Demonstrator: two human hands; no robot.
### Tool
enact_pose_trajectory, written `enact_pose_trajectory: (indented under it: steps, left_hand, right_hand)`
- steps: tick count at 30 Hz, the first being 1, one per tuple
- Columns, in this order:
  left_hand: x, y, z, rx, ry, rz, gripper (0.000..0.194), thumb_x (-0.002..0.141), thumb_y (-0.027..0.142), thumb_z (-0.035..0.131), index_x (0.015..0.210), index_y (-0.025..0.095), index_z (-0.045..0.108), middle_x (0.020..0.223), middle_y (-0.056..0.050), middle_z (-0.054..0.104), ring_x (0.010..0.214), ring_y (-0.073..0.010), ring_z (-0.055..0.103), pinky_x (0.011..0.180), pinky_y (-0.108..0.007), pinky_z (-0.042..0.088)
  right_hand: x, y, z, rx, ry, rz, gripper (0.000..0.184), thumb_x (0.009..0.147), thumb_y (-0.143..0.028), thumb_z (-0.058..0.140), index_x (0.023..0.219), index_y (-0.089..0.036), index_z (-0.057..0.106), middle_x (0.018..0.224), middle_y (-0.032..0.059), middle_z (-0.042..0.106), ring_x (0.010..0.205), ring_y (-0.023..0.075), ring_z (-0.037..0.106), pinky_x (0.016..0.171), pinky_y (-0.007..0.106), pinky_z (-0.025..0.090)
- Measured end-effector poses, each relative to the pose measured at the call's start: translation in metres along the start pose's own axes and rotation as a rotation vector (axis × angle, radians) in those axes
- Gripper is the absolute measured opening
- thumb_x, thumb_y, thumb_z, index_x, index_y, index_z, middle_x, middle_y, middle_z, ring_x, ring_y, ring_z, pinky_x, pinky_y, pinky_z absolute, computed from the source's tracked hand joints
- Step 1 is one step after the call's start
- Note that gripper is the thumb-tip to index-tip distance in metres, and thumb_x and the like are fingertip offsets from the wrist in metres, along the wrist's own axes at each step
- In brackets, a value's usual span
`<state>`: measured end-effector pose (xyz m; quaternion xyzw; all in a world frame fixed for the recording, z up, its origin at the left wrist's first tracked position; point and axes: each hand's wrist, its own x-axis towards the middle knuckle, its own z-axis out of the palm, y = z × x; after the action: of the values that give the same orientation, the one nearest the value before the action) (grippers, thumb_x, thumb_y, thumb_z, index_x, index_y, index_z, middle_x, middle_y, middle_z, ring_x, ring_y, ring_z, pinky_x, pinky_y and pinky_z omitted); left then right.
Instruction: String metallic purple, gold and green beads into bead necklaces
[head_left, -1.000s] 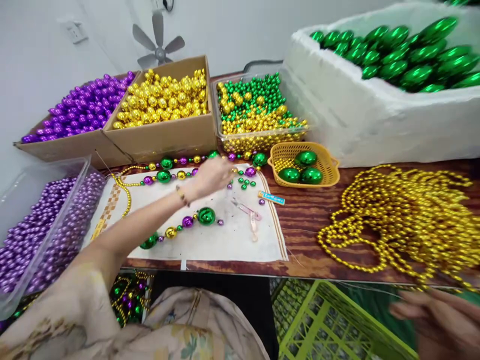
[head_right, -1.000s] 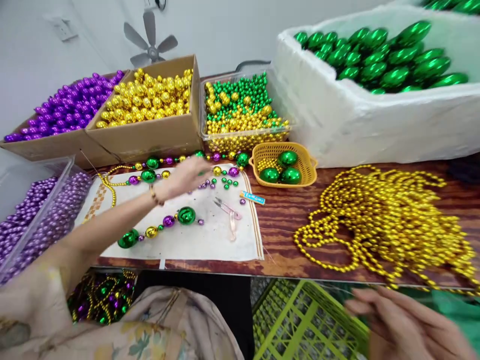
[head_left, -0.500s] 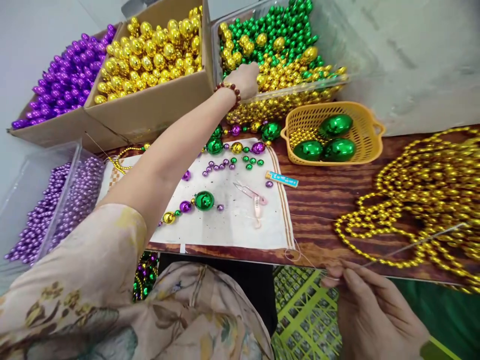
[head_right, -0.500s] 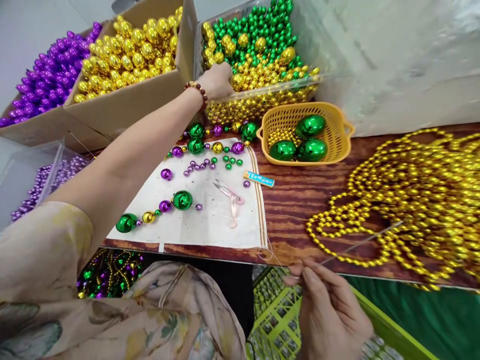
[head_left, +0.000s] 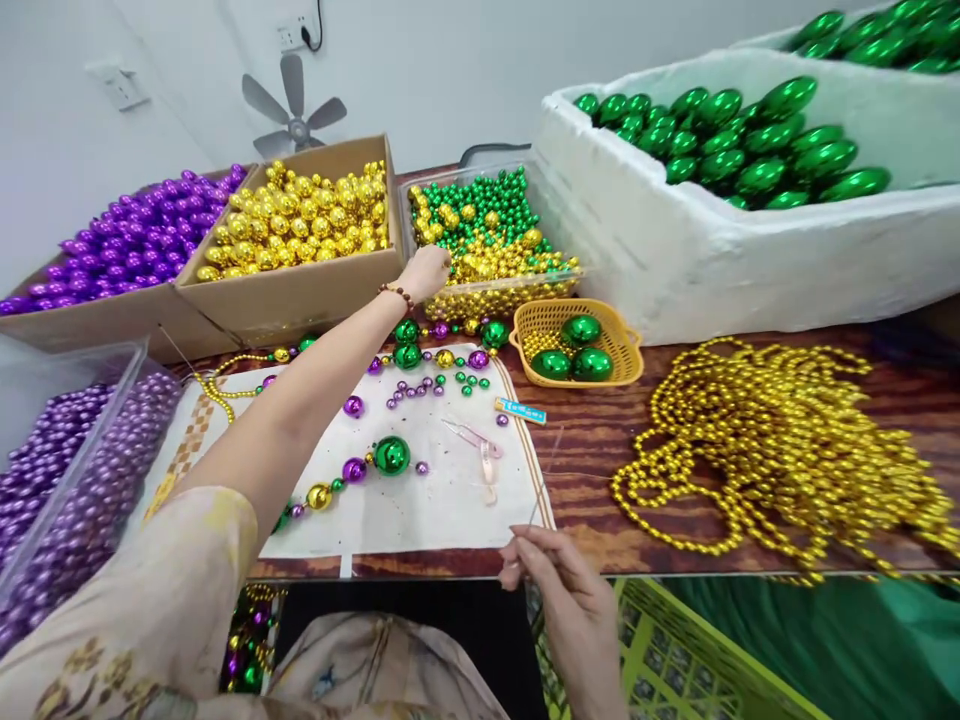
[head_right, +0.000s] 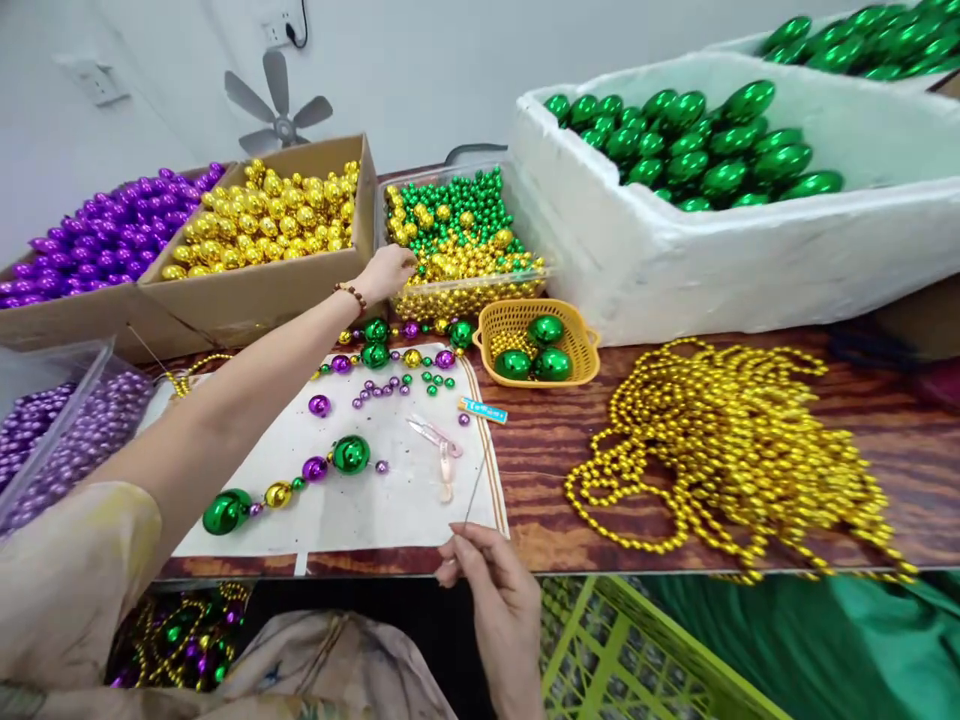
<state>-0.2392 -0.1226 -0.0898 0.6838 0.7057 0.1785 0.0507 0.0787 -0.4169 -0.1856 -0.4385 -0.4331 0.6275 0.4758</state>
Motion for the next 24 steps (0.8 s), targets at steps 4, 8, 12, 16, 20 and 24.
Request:
enact_pose_trajectory:
  steps: [4, 8, 12, 16, 20, 24]
  left_hand:
    - [0.013, 0.015, 0.009, -0.003, -0.009, -0.032, 0.039, 0.093, 0.023, 0.048, 0.119, 0.01, 0.073, 0.121, -0.018, 0.072, 0.115, -0.0282, 0.064, 0.104, -0.038, 0.047]
    - [0.031, 0.032, 0.023, -0.055, -0.062, 0.015, 0.032, 0.084, 0.028, 0.067, 0.111, 0.014, 0.076, 0.114, -0.013, 0.075, 0.109, -0.0264, 0.066, 0.099, -0.035, 0.049]
    - [0.035, 0.037, 0.026, -0.107, -0.053, 0.015, 0.026, 0.08, 0.022, 0.07, 0.104, 0.014, 0.076, 0.107, -0.012, 0.075, 0.105, -0.0253, 0.066, 0.097, -0.035, 0.05]
    - [0.004, 0.038, 0.009, -0.658, 0.045, -0.03, 0.025, 0.094, 0.027, 0.058, 0.112, 0.017, 0.072, 0.108, -0.011, 0.072, 0.097, -0.0191, 0.067, 0.088, -0.033, 0.054]
    - [-0.068, 0.045, -0.014, -1.426, -0.127, -0.087, 0.018, 0.09, 0.032, 0.069, 0.107, 0.024, 0.072, 0.104, -0.006, 0.072, 0.09, -0.0172, 0.071, 0.089, -0.038, 0.057]
    - [-0.153, 0.051, -0.012, -1.726, -0.277, -0.22, 0.037, 0.082, 0.035, 0.081, 0.116, 0.028, 0.071, 0.101, -0.005, 0.075, 0.095, -0.0224, 0.074, 0.093, -0.044, 0.058]
  right_hand:
    - [-0.001, 0.007, 0.006, -0.007, -0.019, 0.062, 0.026, 0.084, -0.044, 0.078, 0.088, -0.018, 0.078, 0.069, 0.005, 0.071, 0.052, 0.0151, 0.066, 0.054, 0.024, 0.057]
    - [0.004, 0.018, -0.001, 0.011, -0.012, 0.139, 0.032, 0.083, -0.048, 0.078, 0.09, -0.017, 0.077, 0.07, 0.0062, 0.071, 0.054, 0.0169, 0.066, 0.055, 0.027, 0.058]
    - [0.007, 0.02, -0.005, 0.01, 0.002, 0.152, 0.033, 0.082, -0.049, 0.078, 0.089, -0.016, 0.077, 0.07, 0.0068, 0.071, 0.054, 0.0179, 0.066, 0.055, 0.028, 0.058]
    - [0.007, 0.017, -0.002, 0.01, -0.008, 0.099, 0.031, 0.083, -0.048, 0.078, 0.088, -0.017, 0.078, 0.068, 0.0059, 0.071, 0.052, 0.0174, 0.066, 0.052, 0.027, 0.058]
    - [0.005, 0.019, 0.005, 0.01, -0.029, 0.068, 0.028, 0.084, -0.046, 0.077, 0.089, -0.018, 0.078, 0.068, 0.005, 0.071, 0.051, 0.0165, 0.066, 0.051, 0.026, 0.059]
    - [0.005, 0.015, 0.015, -0.024, -0.058, 0.034, 0.025, 0.086, -0.041, 0.076, 0.093, -0.018, 0.079, 0.072, 0.0049, 0.072, 0.056, 0.016, 0.069, 0.054, 0.024, 0.06]
